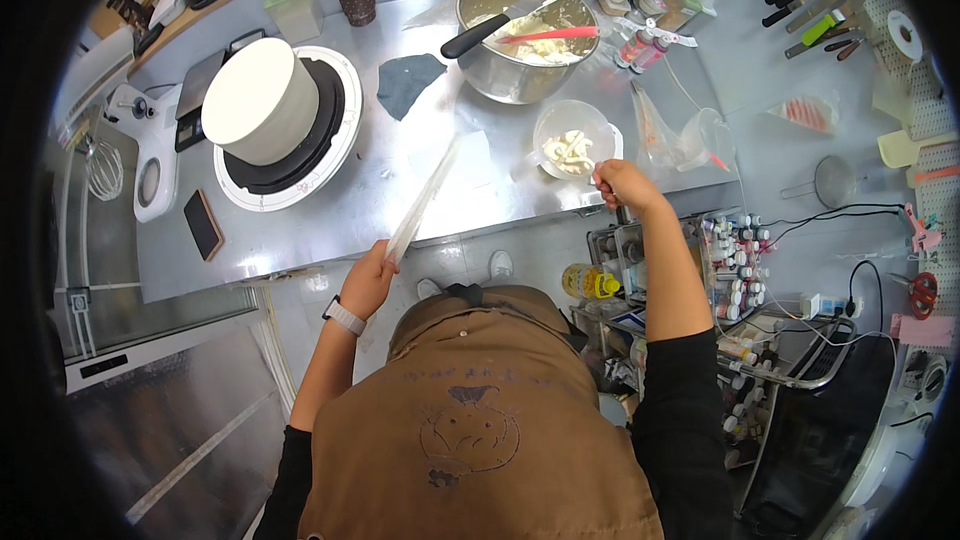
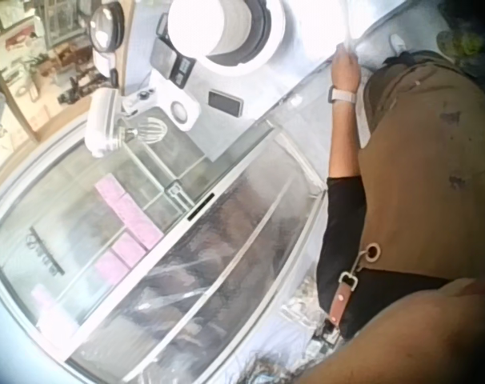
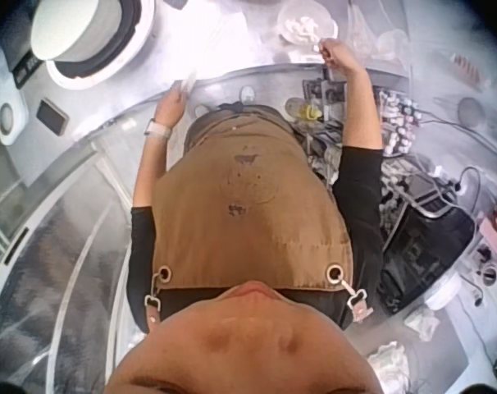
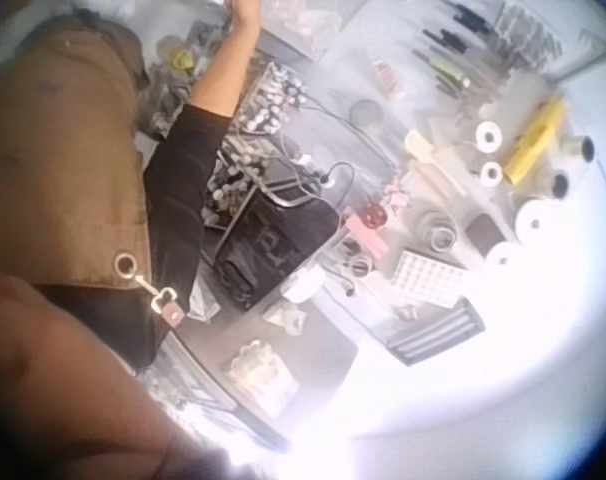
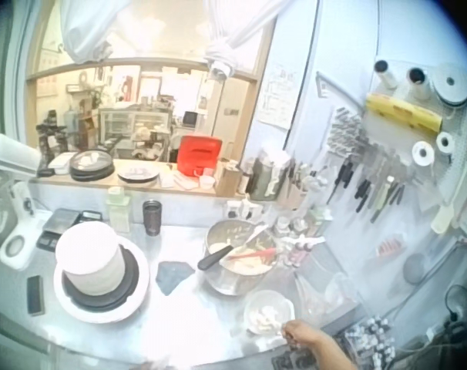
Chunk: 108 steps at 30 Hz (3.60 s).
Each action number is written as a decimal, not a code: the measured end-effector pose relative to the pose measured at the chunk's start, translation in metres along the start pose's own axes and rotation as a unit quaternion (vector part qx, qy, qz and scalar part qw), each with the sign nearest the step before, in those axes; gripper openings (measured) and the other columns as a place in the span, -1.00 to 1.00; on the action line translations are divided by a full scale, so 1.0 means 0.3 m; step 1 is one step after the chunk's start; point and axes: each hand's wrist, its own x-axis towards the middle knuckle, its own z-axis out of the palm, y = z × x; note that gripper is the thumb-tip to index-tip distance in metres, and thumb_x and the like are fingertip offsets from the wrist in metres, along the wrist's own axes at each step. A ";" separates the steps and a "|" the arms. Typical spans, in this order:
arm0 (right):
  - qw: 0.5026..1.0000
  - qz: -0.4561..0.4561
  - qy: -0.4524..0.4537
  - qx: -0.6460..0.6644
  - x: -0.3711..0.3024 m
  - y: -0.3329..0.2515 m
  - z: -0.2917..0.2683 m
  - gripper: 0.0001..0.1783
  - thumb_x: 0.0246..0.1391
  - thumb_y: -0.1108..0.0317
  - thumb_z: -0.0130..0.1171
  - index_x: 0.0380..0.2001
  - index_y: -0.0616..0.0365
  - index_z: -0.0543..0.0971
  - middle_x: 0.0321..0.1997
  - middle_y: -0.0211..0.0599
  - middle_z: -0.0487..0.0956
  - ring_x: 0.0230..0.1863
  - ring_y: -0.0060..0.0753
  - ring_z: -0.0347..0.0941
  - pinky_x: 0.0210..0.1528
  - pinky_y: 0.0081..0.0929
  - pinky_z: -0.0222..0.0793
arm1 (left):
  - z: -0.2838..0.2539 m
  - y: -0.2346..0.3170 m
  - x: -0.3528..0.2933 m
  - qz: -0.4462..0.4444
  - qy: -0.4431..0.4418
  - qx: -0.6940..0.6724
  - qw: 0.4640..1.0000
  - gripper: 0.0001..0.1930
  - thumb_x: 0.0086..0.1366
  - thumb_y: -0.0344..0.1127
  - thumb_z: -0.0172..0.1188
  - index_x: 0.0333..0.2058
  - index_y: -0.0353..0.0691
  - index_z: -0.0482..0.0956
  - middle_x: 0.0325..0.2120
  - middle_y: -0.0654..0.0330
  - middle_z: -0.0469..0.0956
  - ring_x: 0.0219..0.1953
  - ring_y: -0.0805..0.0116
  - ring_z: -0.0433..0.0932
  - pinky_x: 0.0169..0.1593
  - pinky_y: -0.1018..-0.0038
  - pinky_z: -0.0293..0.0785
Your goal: The person scoops white frosting from a metal bowl into a plastic container, then adds pink food coloring and mixes it with a spatula. The person handles a piping bag and a small container of frosting during the process.
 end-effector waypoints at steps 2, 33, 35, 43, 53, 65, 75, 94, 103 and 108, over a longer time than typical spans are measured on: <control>0.979 -0.071 0.027 -0.188 0.015 0.022 0.025 -0.75 0.19 0.24 -0.05 -0.45 0.20 0.43 -0.57 -0.30 0.44 -0.61 -0.40 0.32 -0.55 -0.40 0.25 | 0.006 -0.025 0.068 0.019 0.029 0.056 0.998 -0.74 0.36 -0.33 -0.08 -0.04 -0.31 0.38 -0.29 -0.16 0.52 -0.23 -0.12 0.51 -0.16 0.11 0.42; 0.776 -0.460 0.238 -0.359 0.102 -0.407 -0.188 -0.73 0.10 0.21 0.15 -0.52 0.18 0.58 -0.50 -0.18 0.59 -0.38 -0.04 0.53 -0.30 -0.19 0.42 | -0.018 0.493 0.664 -0.064 0.175 -0.425 0.886 -0.55 0.44 0.11 -0.17 0.01 -0.13 0.39 -0.21 0.21 0.55 -0.36 0.42 0.54 -0.28 0.50 0.49; 0.738 -0.526 0.250 -0.341 0.169 -0.507 -0.198 -0.82 0.04 0.29 0.19 -0.48 0.20 0.58 -0.44 -0.17 0.58 -0.29 -0.05 0.51 -0.23 -0.21 0.41 | -0.046 0.549 0.698 -0.055 0.185 -0.427 0.884 -0.56 0.44 0.10 -0.15 0.03 -0.12 0.36 -0.19 0.18 0.55 -0.38 0.42 0.53 -0.31 0.50 0.51; 0.663 -0.347 0.077 -0.658 0.400 -0.762 -0.070 -0.44 0.10 -0.18 0.09 -0.34 0.16 0.69 -0.21 -0.11 0.65 -0.11 -0.13 0.57 -0.03 -0.28 0.43 | -0.033 0.628 0.800 -0.040 0.242 -0.414 0.876 -0.75 0.40 -0.20 0.06 -0.04 -0.17 0.37 -0.16 0.15 0.54 -0.37 0.42 0.53 -0.29 0.48 0.53; 0.652 -0.446 0.117 -0.602 0.311 -0.781 -0.225 -0.86 -0.07 0.50 0.11 -0.40 0.16 0.62 -0.25 -0.13 0.61 -0.14 -0.09 0.56 -0.19 -0.21 0.49 | 0.172 0.615 0.736 -0.110 0.108 -0.620 0.769 -0.55 0.38 -0.05 0.04 0.04 -0.30 0.28 0.08 -0.11 0.31 0.14 -0.23 0.38 0.16 -0.06 0.39; 0.670 -0.650 0.225 -0.278 0.249 -0.492 -0.326 -0.83 -0.07 0.43 0.20 -0.33 0.16 0.57 -0.05 -0.14 0.48 -0.04 -0.09 0.38 0.01 -0.22 0.28 | 0.190 0.654 0.902 -0.031 0.048 -0.772 0.633 -0.27 0.35 0.00 0.00 0.22 -0.44 -0.08 0.28 -0.30 -0.24 0.27 -0.60 -0.06 0.26 -0.33 0.07; 0.884 -0.358 0.290 -0.083 0.128 0.091 -0.581 -0.72 0.13 0.23 0.16 -0.54 0.20 0.63 -0.64 -0.27 0.53 -0.59 -0.33 0.45 -0.49 -0.40 0.32 | 0.151 0.612 1.039 -0.010 0.059 -0.751 0.658 -0.47 0.38 -0.13 -0.01 0.10 -0.50 0.20 0.21 -0.12 0.09 0.25 -0.43 0.15 0.25 -0.08 0.27; 0.897 -0.099 0.328 0.278 0.114 0.386 -0.980 -0.51 0.15 0.46 0.09 0.13 0.38 0.31 -0.60 -0.31 0.48 -0.71 -0.58 0.28 -0.69 -0.63 0.19 | 0.485 0.911 1.208 0.012 -0.023 -0.250 0.968 -0.74 0.27 -0.41 0.11 -0.05 -0.19 0.44 -0.08 0.23 0.50 -0.16 0.39 0.53 -0.06 0.47 0.45; 0.740 -0.267 0.256 0.561 -0.093 0.540 -0.805 -0.57 0.19 0.39 0.09 0.10 0.30 0.38 -0.31 -0.20 0.54 -0.46 -0.50 0.42 -0.50 -0.56 0.33 | 0.843 0.986 1.779 0.135 0.025 -0.032 0.990 -0.37 0.06 -0.44 0.33 0.12 -0.28 0.28 0.03 0.11 0.42 0.07 0.24 0.43 0.11 0.37 0.39; 0.767 -0.270 0.234 0.533 -0.168 0.567 -0.682 -0.52 0.04 0.51 0.10 0.07 0.21 0.31 -0.17 -0.02 0.54 -0.51 -0.40 0.46 -0.50 -0.52 0.38 | 0.949 0.948 1.959 0.093 -0.017 -0.073 0.993 -0.31 0.02 -0.47 0.37 0.14 -0.29 0.26 -0.01 0.06 0.45 0.05 0.19 0.45 0.12 0.35 0.40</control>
